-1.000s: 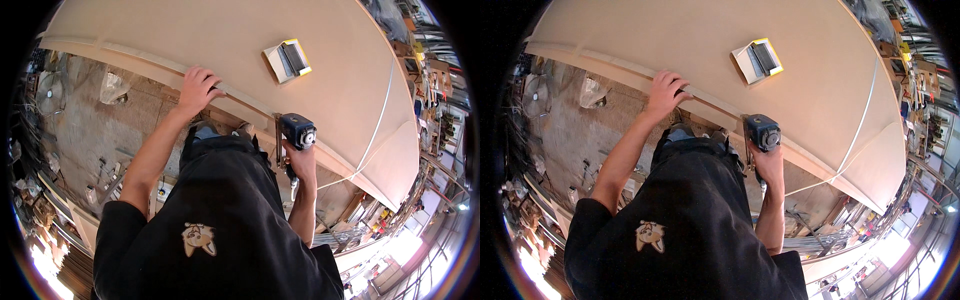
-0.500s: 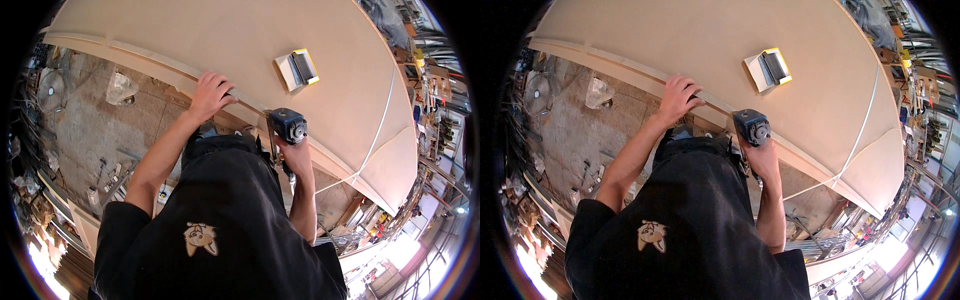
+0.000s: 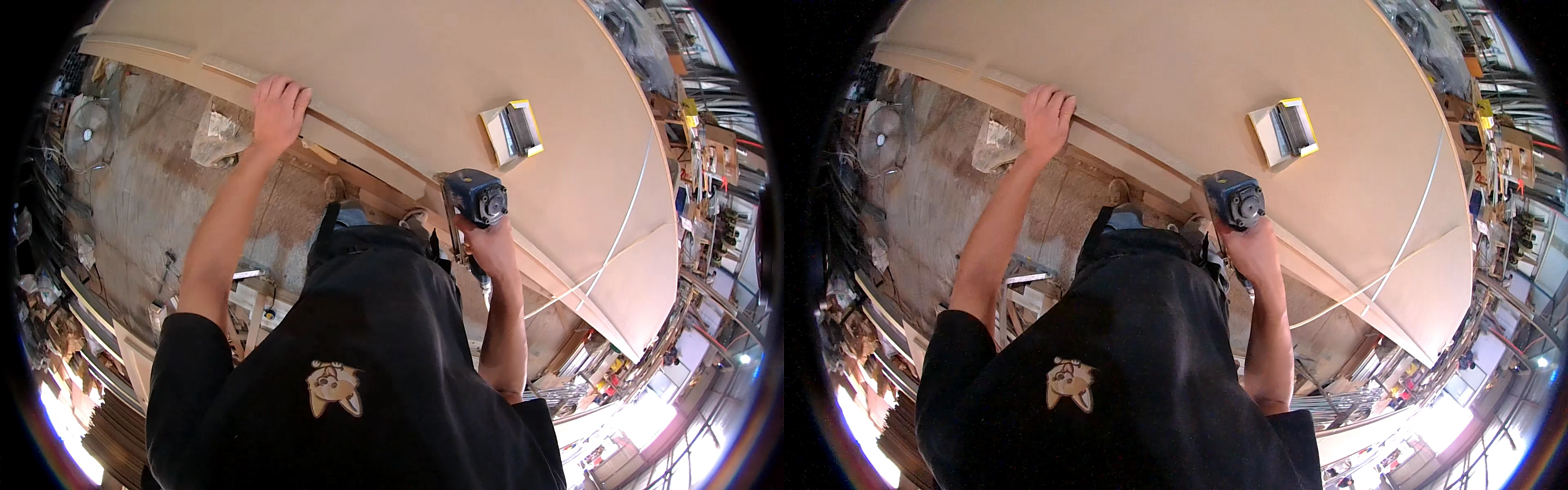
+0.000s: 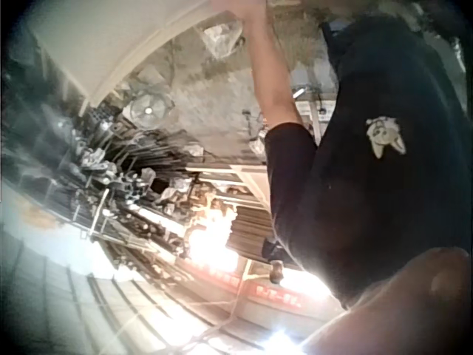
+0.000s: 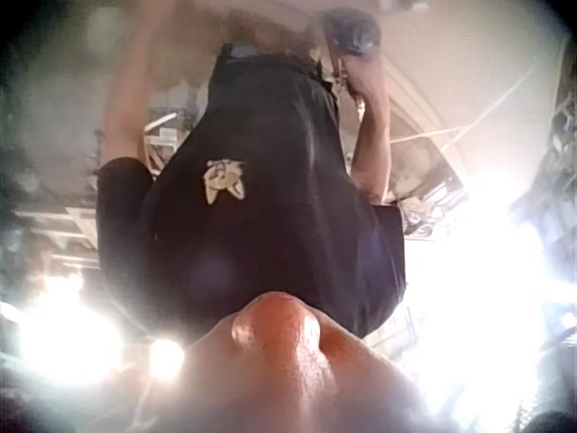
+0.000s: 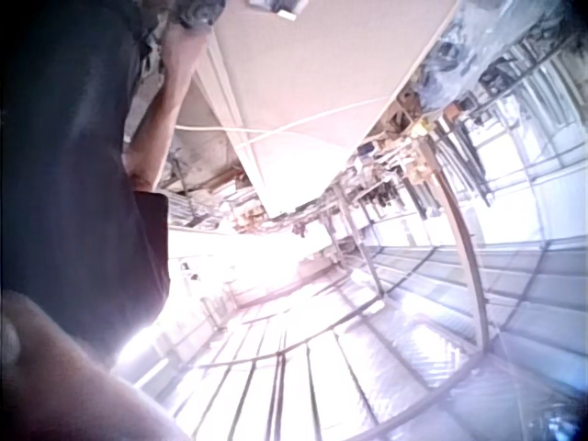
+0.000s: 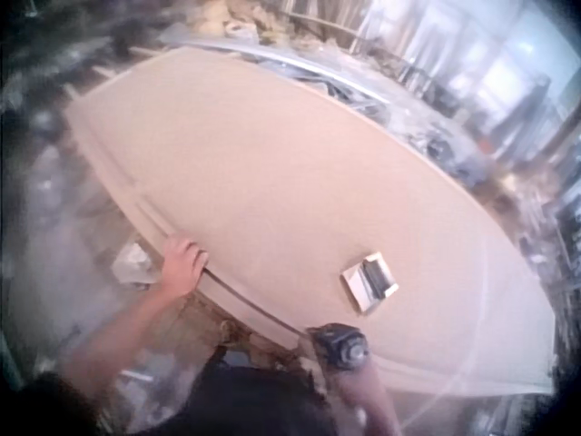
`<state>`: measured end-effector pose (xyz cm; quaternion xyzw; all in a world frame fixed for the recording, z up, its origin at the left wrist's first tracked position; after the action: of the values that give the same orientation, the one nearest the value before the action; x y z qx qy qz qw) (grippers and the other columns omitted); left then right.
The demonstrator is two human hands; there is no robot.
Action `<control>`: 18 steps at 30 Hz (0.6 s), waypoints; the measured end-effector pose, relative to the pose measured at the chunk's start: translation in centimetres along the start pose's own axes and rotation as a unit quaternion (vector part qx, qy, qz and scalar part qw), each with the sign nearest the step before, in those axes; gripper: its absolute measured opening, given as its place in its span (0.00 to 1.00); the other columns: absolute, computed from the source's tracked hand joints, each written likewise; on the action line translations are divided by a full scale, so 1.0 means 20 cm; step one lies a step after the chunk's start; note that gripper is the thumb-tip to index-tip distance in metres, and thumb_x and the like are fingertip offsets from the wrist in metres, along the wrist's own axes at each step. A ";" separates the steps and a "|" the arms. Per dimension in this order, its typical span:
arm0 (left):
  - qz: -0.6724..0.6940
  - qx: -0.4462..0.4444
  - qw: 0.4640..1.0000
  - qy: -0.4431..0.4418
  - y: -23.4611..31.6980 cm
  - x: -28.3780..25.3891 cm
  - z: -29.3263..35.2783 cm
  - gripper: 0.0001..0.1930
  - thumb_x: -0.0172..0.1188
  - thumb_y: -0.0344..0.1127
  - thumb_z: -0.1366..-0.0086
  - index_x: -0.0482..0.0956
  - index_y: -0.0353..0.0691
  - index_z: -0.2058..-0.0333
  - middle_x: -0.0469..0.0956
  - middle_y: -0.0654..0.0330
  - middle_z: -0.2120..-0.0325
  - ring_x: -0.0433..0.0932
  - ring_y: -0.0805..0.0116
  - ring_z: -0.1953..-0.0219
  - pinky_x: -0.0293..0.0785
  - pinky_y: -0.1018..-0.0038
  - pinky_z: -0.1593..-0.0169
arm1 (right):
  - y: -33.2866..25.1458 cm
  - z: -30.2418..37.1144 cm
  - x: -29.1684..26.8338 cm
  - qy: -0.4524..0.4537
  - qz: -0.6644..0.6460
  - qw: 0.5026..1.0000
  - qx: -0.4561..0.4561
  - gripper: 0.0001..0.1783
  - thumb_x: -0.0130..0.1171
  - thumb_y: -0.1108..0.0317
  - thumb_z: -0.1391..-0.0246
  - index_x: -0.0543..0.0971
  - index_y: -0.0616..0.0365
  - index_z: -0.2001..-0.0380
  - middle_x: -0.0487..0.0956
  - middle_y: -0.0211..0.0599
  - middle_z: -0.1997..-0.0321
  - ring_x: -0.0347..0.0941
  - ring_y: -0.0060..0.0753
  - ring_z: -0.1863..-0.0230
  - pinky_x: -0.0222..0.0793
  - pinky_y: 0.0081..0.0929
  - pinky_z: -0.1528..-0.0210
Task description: The person uses a pneumatic nail gun to attach a thin wooden strip along the curved edge of a large board. They hold the strip in place with one hand while firing nails with the other, moving along the perimeter. The person briefly pauses to pick up a small box from the board and later places the nail gun down as another worker approaches.
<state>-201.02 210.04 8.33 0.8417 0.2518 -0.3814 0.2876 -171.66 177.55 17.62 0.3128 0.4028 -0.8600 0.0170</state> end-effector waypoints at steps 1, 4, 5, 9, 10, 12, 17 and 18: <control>0.002 -0.001 1.000 0.004 0.00 0.00 0.00 0.12 0.64 0.45 0.26 0.85 0.42 0.59 0.80 0.58 0.55 0.76 0.49 0.45 0.68 0.50 0.35 | 0.00 -0.01 0.01 -0.001 0.001 1.000 -0.001 0.10 0.72 0.68 0.42 0.86 0.60 0.59 0.78 0.24 0.75 0.72 0.19 0.75 0.70 0.28 0.72; 0.011 -0.003 1.000 0.017 0.00 -0.01 0.01 0.12 0.66 0.45 0.28 0.85 0.42 0.61 0.79 0.59 0.56 0.76 0.49 0.45 0.70 0.49 0.36 | 0.00 -0.04 0.05 -0.011 0.012 1.000 0.001 0.09 0.72 0.69 0.41 0.86 0.59 0.60 0.77 0.24 0.76 0.71 0.19 0.76 0.69 0.28 0.72; 0.015 -0.003 1.000 0.022 0.00 -0.01 0.01 0.12 0.66 0.45 0.28 0.84 0.42 0.62 0.79 0.59 0.56 0.76 0.49 0.45 0.70 0.49 0.36 | -0.01 -0.05 0.06 -0.015 0.017 1.000 0.003 0.08 0.72 0.69 0.41 0.86 0.59 0.60 0.77 0.23 0.76 0.71 0.19 0.76 0.69 0.28 0.72; 0.031 -0.006 0.999 0.021 -0.01 0.00 0.01 0.11 0.68 0.44 0.29 0.84 0.43 0.63 0.80 0.59 0.56 0.76 0.51 0.46 0.71 0.49 0.36 | -0.08 -0.08 0.11 -0.025 0.018 1.000 0.002 0.07 0.72 0.70 0.40 0.86 0.59 0.62 0.77 0.23 0.77 0.71 0.19 0.77 0.68 0.27 0.74; 0.028 -0.008 0.999 0.025 0.00 -0.01 0.00 0.11 0.68 0.44 0.29 0.84 0.43 0.63 0.80 0.59 0.57 0.76 0.50 0.46 0.71 0.49 0.36 | -0.10 -0.09 0.13 -0.029 0.019 0.999 0.001 0.07 0.72 0.70 0.40 0.86 0.59 0.62 0.77 0.23 0.77 0.70 0.19 0.77 0.67 0.27 0.74; 0.025 -0.012 0.999 0.032 0.01 -0.02 0.00 0.10 0.68 0.43 0.30 0.85 0.43 0.63 0.80 0.59 0.58 0.77 0.50 0.46 0.71 0.49 0.36 | -0.15 -0.10 0.15 -0.035 0.020 0.999 0.001 0.07 0.73 0.70 0.40 0.85 0.60 0.63 0.77 0.24 0.77 0.70 0.19 0.77 0.67 0.27 0.75; 0.015 -0.085 0.995 0.048 -0.15 -0.08 0.06 0.17 0.67 0.45 0.28 0.82 0.44 0.47 0.77 0.56 0.47 0.71 0.48 0.38 0.63 0.47 0.31 | -0.22 -0.14 0.20 -0.042 0.044 0.998 0.015 0.07 0.73 0.70 0.40 0.85 0.60 0.64 0.77 0.24 0.77 0.70 0.19 0.78 0.67 0.27 0.76; -0.018 -0.119 0.991 0.054 -0.23 -0.12 0.10 0.20 0.66 0.45 0.28 0.81 0.44 0.43 0.76 0.55 0.44 0.70 0.47 0.36 0.61 0.46 0.30 | -0.23 -0.14 0.21 -0.046 0.039 0.998 0.014 0.07 0.73 0.69 0.40 0.85 0.60 0.64 0.77 0.24 0.77 0.70 0.19 0.78 0.67 0.27 0.76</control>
<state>-206.32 211.50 7.80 0.8163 0.3257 -0.3079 0.3644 -174.80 183.58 17.11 0.2885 0.3771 -0.8777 0.0645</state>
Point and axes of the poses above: each hand's wrist, its own z-axis away from the middle knuckle, its own x-axis out of the palm, y = z × x, the point moved 7 cm from there along -z, towards the middle knuckle
